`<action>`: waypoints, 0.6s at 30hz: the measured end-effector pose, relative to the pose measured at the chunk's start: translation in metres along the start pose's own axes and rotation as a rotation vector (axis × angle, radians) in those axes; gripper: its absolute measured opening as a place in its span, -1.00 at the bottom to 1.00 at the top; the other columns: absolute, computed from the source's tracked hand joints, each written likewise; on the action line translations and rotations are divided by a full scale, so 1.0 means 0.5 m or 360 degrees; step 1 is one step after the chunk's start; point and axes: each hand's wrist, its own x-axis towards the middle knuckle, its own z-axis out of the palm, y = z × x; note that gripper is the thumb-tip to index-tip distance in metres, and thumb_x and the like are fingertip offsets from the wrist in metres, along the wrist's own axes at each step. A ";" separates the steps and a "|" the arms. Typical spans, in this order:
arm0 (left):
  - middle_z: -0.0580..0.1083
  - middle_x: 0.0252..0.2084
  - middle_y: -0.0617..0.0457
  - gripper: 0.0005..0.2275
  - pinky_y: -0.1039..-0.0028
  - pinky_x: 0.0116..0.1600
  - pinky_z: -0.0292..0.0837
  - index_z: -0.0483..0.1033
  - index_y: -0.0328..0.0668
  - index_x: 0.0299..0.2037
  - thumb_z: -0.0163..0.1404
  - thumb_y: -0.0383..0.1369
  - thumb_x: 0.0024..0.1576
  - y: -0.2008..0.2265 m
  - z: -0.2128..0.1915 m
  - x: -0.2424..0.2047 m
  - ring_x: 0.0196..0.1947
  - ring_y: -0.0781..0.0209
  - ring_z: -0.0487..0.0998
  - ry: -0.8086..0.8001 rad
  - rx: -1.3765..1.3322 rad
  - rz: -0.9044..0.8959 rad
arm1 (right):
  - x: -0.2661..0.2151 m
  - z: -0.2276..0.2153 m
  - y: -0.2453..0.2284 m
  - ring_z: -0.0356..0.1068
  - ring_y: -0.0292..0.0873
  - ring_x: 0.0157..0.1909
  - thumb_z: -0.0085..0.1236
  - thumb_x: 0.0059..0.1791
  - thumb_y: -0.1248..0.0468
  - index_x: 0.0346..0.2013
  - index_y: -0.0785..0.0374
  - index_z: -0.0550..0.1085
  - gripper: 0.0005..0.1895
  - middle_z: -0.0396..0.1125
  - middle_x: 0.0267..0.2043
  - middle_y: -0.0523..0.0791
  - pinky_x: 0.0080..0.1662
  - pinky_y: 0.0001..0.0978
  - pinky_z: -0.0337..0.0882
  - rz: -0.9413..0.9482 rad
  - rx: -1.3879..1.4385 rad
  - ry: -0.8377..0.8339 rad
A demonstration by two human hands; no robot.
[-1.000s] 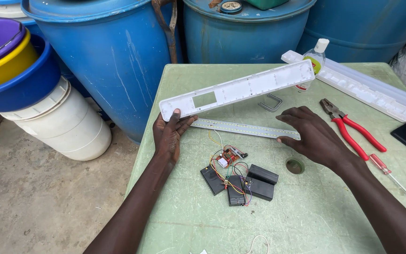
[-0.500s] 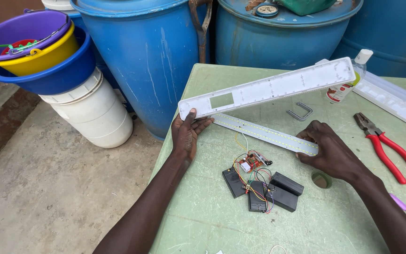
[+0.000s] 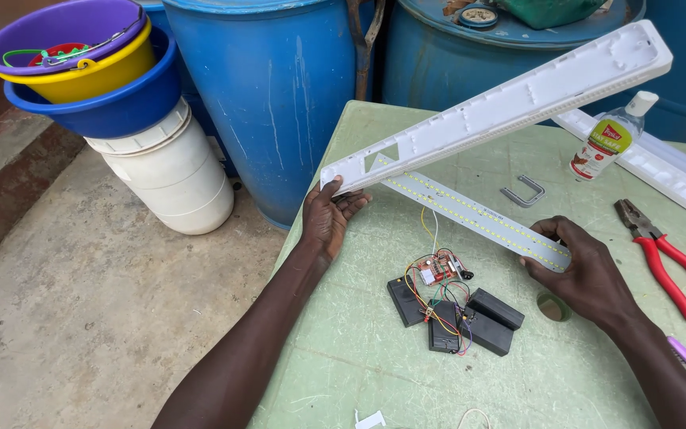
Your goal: The person cleans the interior of a white plastic LED light fixture housing using a purple toothbrush, then places an LED strip into the housing and aligns it. The person handles the housing, LED strip, and toothbrush throughout the clip.
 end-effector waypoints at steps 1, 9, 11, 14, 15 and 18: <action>0.52 -0.29 -0.39 -0.59 0.33 -0.27 0.63 0.34 -0.42 0.05 0.13 -0.40 0.03 -0.001 0.003 -0.005 -0.36 -0.24 0.62 0.0000 -0.0003 0.0001 | -0.002 0.002 0.006 0.41 -0.17 -0.10 0.28 -0.18 0.26 -0.01 0.15 0.43 -0.55 0.44 -0.05 -0.14 -0.17 -0.33 0.35 -0.0002 -0.0002 -0.0001; 0.53 -0.38 -0.31 -0.66 0.51 -0.46 0.51 0.40 -0.47 0.01 0.05 -0.37 0.09 -0.020 0.017 -0.051 -0.52 0.00 0.59 -0.0106 0.0251 -0.0278 | -0.012 0.008 0.001 0.42 -0.21 -0.16 0.25 -0.16 0.25 -0.03 0.14 0.40 -0.58 0.45 -0.08 -0.19 -0.19 -0.37 0.34 -0.0135 0.0006 0.0037; 0.53 -0.39 -0.29 -0.66 0.52 -0.50 0.45 0.40 -0.47 0.00 0.04 -0.36 0.09 -0.026 0.022 -0.070 -0.54 0.02 0.57 -0.0113 0.0285 -0.0292 | -0.016 0.010 -0.015 0.42 -0.21 -0.15 0.26 -0.16 0.25 -0.03 0.13 0.39 -0.58 0.45 -0.08 -0.19 -0.17 -0.37 0.34 -0.0119 0.0021 0.0037; 0.54 -0.39 -0.32 -0.75 0.50 -0.52 0.52 0.39 -0.41 -0.12 0.04 -0.37 0.11 -0.026 0.022 -0.093 -0.53 0.00 0.60 -0.0147 0.0303 -0.0335 | -0.024 0.009 -0.063 0.40 0.02 -0.01 0.27 -0.15 0.30 -0.03 0.20 0.41 -0.59 0.44 -0.13 -0.04 0.01 -0.08 0.28 -0.0063 0.0144 0.0013; 0.54 -0.38 -0.37 -0.82 0.48 -0.49 0.64 0.38 -0.35 -0.22 0.05 -0.38 0.12 -0.025 0.021 -0.101 -0.50 -0.04 0.65 -0.0172 0.0284 -0.0370 | -0.028 0.007 -0.083 0.38 0.26 0.13 0.27 -0.14 0.36 -0.03 0.27 0.43 -0.61 0.43 -0.17 0.10 0.19 0.20 0.23 -0.0018 0.0250 -0.0015; 0.54 -0.36 -0.39 -0.80 0.50 -0.50 0.63 0.35 -0.38 -0.18 0.03 -0.38 0.14 -0.022 0.029 -0.124 -0.48 -0.04 0.64 -0.0194 0.0336 -0.0362 | -0.032 0.013 -0.102 0.33 0.34 0.15 0.26 -0.13 0.35 0.02 0.32 0.44 -0.57 0.41 -0.13 0.16 0.18 0.27 0.24 -0.0122 0.0258 -0.0011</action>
